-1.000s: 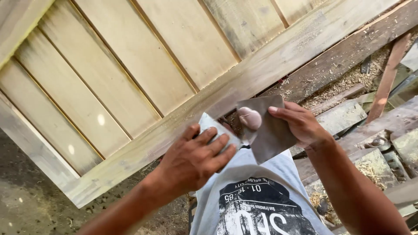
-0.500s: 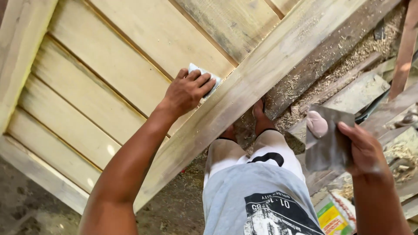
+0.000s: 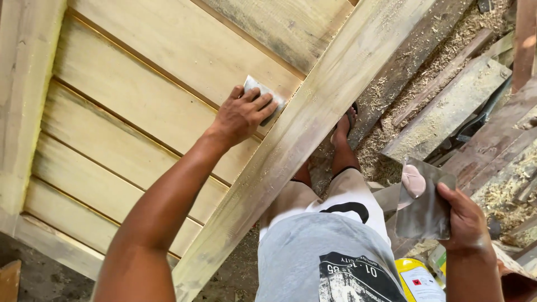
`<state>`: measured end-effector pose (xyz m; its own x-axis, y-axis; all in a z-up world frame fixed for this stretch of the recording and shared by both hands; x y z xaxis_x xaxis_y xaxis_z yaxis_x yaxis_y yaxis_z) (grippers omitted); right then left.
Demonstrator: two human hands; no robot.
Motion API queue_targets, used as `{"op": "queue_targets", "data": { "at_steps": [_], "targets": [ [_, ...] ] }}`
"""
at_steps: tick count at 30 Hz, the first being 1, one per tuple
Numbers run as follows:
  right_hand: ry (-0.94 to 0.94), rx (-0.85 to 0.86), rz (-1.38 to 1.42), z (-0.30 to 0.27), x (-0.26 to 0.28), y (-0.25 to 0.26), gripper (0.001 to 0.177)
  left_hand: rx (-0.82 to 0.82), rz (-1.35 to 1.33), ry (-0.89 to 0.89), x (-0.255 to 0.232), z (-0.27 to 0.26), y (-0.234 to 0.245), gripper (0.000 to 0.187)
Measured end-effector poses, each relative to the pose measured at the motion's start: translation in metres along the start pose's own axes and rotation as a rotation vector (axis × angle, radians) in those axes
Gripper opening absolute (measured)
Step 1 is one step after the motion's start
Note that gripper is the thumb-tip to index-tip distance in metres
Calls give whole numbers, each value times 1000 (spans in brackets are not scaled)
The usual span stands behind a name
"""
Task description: Applying wood filler to gaps in a wooden door using metal scrapers.
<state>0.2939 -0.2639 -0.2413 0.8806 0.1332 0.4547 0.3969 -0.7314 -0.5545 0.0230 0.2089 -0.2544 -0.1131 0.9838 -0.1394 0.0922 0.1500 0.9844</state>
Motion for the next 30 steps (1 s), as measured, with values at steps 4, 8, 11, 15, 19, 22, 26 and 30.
{"op": "queue_targets", "data": {
  "at_steps": [4, 8, 11, 15, 19, 22, 26, 30],
  "targets": [
    [31, -27, -22, -3, 9, -46, 43, 21, -18, -35, 7, 13, 9, 32],
    [20, -96, -75, -6, 8, -46, 46, -50, 7, -16, 9, 22, 5, 32],
    [3, -138, -113, -6, 5, -54, 46, -9, 6, -26, 9, 10, 4, 32],
    [5, -168, -147, -4, -1, -54, 47, 30, -14, -58, 6, -3, -6, 28],
    [-7, -146, -113, -3, -7, -56, 46, -55, 40, -38, -4, -5, -19, 30],
    [-25, -119, -104, -2, -13, -38, 44, -59, 62, -24, -9, -11, -24, 36],
    [-11, -123, -55, -2, -22, -8, 36, -28, 44, 2, -16, -31, -30, 43],
    [-7, -144, -56, 3, -14, -45, 33, 58, 1, -9, -15, -54, -24, 42]
  ]
}}
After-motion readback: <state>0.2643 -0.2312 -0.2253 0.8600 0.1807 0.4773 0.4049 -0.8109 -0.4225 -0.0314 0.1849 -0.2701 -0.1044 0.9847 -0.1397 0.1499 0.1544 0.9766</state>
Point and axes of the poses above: each hand's wrist, its own z-axis towards the middle knuckle, its own y-axis out of the back of the hand, x = y × z, the point moved 3 cm from there along z, towards the middle knuckle, and after that the axes turned 8 degrees about x, right-handed, at the moved point
